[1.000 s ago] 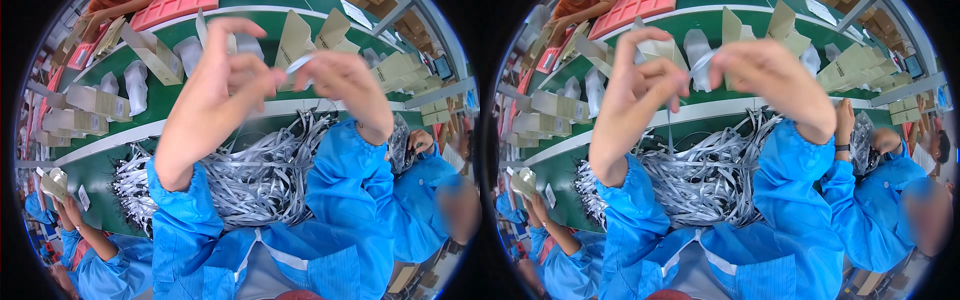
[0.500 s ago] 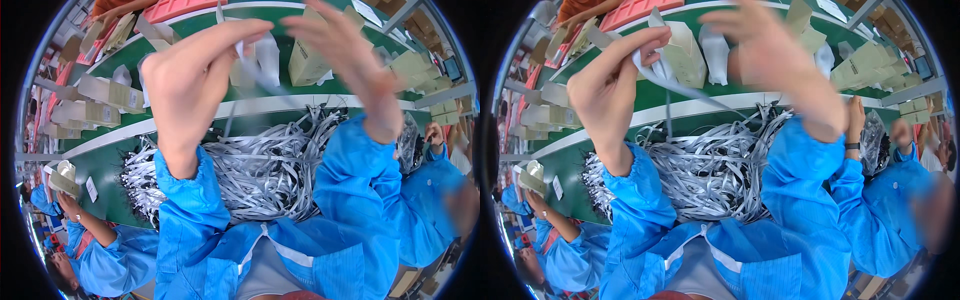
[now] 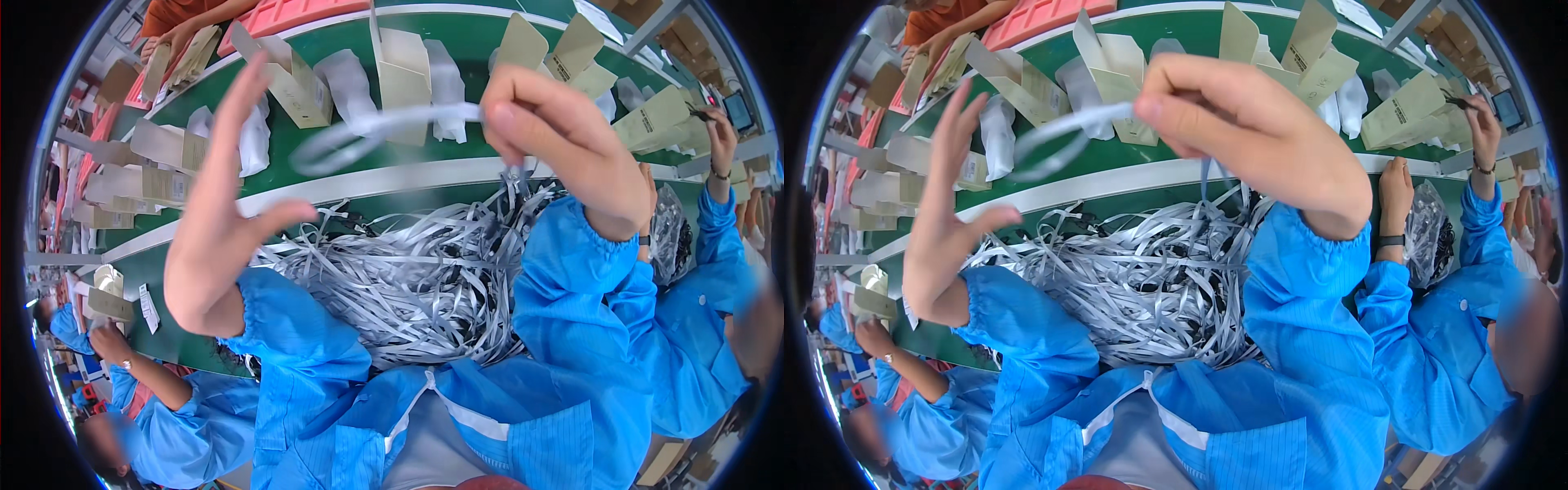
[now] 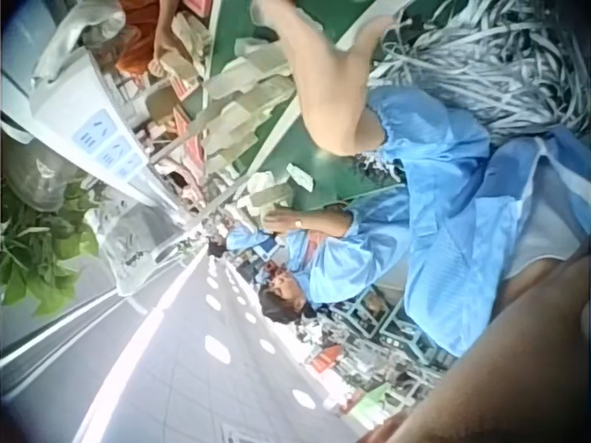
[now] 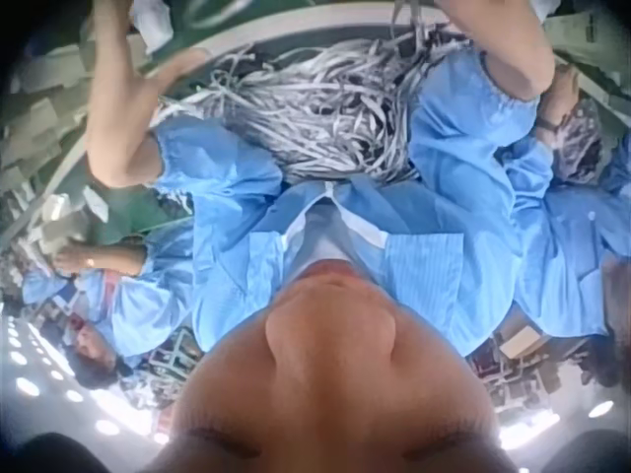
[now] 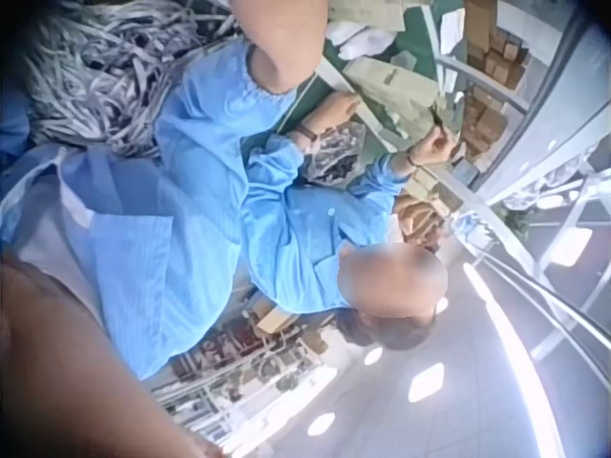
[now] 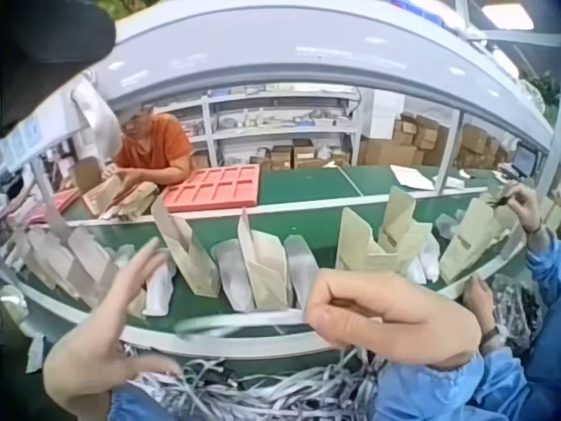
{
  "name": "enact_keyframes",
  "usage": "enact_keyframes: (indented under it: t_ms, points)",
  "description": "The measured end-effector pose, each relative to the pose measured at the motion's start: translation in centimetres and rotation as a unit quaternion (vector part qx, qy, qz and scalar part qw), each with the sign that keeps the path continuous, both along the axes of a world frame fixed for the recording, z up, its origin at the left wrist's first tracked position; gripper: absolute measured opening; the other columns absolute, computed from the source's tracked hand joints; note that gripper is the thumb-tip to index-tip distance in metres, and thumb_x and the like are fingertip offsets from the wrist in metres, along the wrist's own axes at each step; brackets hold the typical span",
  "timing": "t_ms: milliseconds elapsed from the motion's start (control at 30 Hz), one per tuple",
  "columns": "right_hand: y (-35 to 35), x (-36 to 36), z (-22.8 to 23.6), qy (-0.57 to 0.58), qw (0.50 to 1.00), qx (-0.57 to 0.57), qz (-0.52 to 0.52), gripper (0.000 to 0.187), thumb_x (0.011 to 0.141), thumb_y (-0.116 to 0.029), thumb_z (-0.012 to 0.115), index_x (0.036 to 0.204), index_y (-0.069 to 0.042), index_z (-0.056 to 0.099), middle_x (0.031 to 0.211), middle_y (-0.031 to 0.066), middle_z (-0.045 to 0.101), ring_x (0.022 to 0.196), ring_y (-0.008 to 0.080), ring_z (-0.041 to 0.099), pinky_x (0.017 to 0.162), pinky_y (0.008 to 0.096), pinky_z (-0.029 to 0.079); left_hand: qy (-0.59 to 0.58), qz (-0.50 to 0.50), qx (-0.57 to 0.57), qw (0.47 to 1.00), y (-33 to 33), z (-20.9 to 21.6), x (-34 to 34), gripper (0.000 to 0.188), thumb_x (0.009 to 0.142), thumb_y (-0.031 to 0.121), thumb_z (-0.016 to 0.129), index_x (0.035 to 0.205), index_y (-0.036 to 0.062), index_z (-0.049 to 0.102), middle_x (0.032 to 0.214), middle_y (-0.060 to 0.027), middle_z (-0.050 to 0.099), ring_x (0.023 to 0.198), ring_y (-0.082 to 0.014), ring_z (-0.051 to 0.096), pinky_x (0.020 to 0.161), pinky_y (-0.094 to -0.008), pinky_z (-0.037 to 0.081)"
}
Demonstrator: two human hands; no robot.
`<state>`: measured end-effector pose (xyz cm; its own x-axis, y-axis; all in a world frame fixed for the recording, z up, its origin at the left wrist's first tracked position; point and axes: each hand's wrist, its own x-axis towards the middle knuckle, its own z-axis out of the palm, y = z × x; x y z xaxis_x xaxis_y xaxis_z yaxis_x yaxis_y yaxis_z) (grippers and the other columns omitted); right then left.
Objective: The worker is picking up long white plastic strips from a pile and bundling or organizing them into paper boxes.
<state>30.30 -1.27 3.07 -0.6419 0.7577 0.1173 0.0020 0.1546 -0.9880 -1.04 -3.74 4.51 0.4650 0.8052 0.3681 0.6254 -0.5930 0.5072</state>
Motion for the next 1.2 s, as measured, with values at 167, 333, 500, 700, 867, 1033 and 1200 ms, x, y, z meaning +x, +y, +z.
enact_keyframes:
  t_ms: [167, 333, 500, 700, 867, 1033, 1200]
  points:
    - [-0.1, -1.6, -0.5, -0.057, 0.941, 0.326, -0.075, 0.018, 0.103, -0.017, 0.052, 0.097, -0.002, 0.06, 0.086, 0.0001, 0.055, 0.075, 0.0061, 0.05, 0.065, 0.0206, 0.04, -0.187, -0.186, -0.055, 0.963, 2.6, -2.1, 7.5, 0.133, 0.062, 0.027, 0.093, 0.157, 0.0091, 0.001, 0.155, -0.0188, 0.032, 0.142, -0.0287, 0.034, 0.115, -0.0448, 0.028]
    - [-0.1, -0.2, 0.2, 0.053, 0.953, 0.164, -0.249, 0.014, 0.1, -0.012, 0.056, 0.1, 0.001, 0.061, 0.093, 0.0023, 0.059, 0.079, 0.0077, 0.053, 0.07, 0.022, 0.042, -0.117, -0.221, -0.32, 0.914, 6.0, -4.4, 11.0, 0.093, 0.083, 0.029, 0.08, 0.151, 0.0016, 0.022, 0.108, -0.0189, 0.068, 0.098, -0.0212, 0.067, 0.079, -0.0286, 0.052]
    - [0.2, 1.6, 0.7, 0.167, 0.917, 0.147, -0.332, 0.015, 0.095, -0.012, 0.063, 0.102, 0.002, 0.065, 0.087, 0.003, 0.066, 0.077, 0.0085, 0.058, 0.069, 0.0248, 0.046, -0.261, -0.305, -0.427, 0.81, 7.2, -4.8, 9.8, 0.056, 0.101, 0.043, 0.05, 0.14, 0.0031, 0.043, 0.101, -0.0095, 0.071, 0.071, -0.0121, 0.061, 0.065, -0.0229, 0.046]
    - [-1.0, -1.4, 0.6, -0.007, 0.974, 0.085, -0.209, 0.02, 0.093, -0.007, 0.066, 0.109, 0.004, 0.064, 0.095, 0.0062, 0.069, 0.085, 0.0107, 0.064, 0.075, 0.0241, 0.049, -0.696, -0.032, -0.415, 0.585, 5.2, -0.8, 12.6, 0.069, 0.102, 0.057, 0.03, 0.142, 0.0012, 0.04, 0.086, -0.0036, 0.067, 0.052, -0.0083, 0.044, 0.048, -0.0217, 0.033]
    - [-0.1, -5.1, 0.6, 0.021, 0.904, 0.261, -0.338, 0.023, 0.09, 0.0, 0.066, 0.112, 0.006, 0.064, 0.103, 0.0117, 0.07, 0.091, 0.0145, 0.067, 0.077, 0.0259, 0.052, -0.653, -0.261, -0.42, 0.573, 6.0, -3.3, 9.3, 0.086, 0.096, 0.07, 0.017, 0.144, 0.0016, 0.037, 0.069, 0.0026, 0.047, 0.048, -0.0051, 0.03, 0.043, -0.0233, 0.021]
    - [-1.6, -7.0, 0.8, -0.048, 0.882, 0.391, -0.261, 0.039, 0.103, -0.02, 0.046, 0.136, 0.0, 0.05, 0.117, 0.0209, 0.066, 0.102, 0.0217, 0.065, 0.09, 0.0338, 0.049, -0.451, -0.069, -0.361, 0.814, 2.5, -1.4, 11.0, 0.1, 0.089, 0.08, 0.006, 0.14, 0.0031, 0.044, 0.066, 0.0041, 0.037, 0.049, -0.0049, 0.023, 0.043, -0.0241, 0.016]
    - [-1.7, -6.6, -0.7, 0.022, 0.91, 0.31, -0.276, 0.022, 0.087, 0.006, 0.066, 0.108, 0.008, 0.069, 0.1, 0.014, 0.072, 0.093, 0.0195, 0.069, 0.083, 0.0282, 0.054, -0.597, -0.096, -0.404, 0.687, 3.8, -2.5, 10.2, 0.028, 0.103, 0.025, 0.053, 0.12, 0.0026, 0.049, 0.072, 0.0012, 0.052, 0.061, -0.0042, 0.046, 0.054, -0.0181, 0.035]
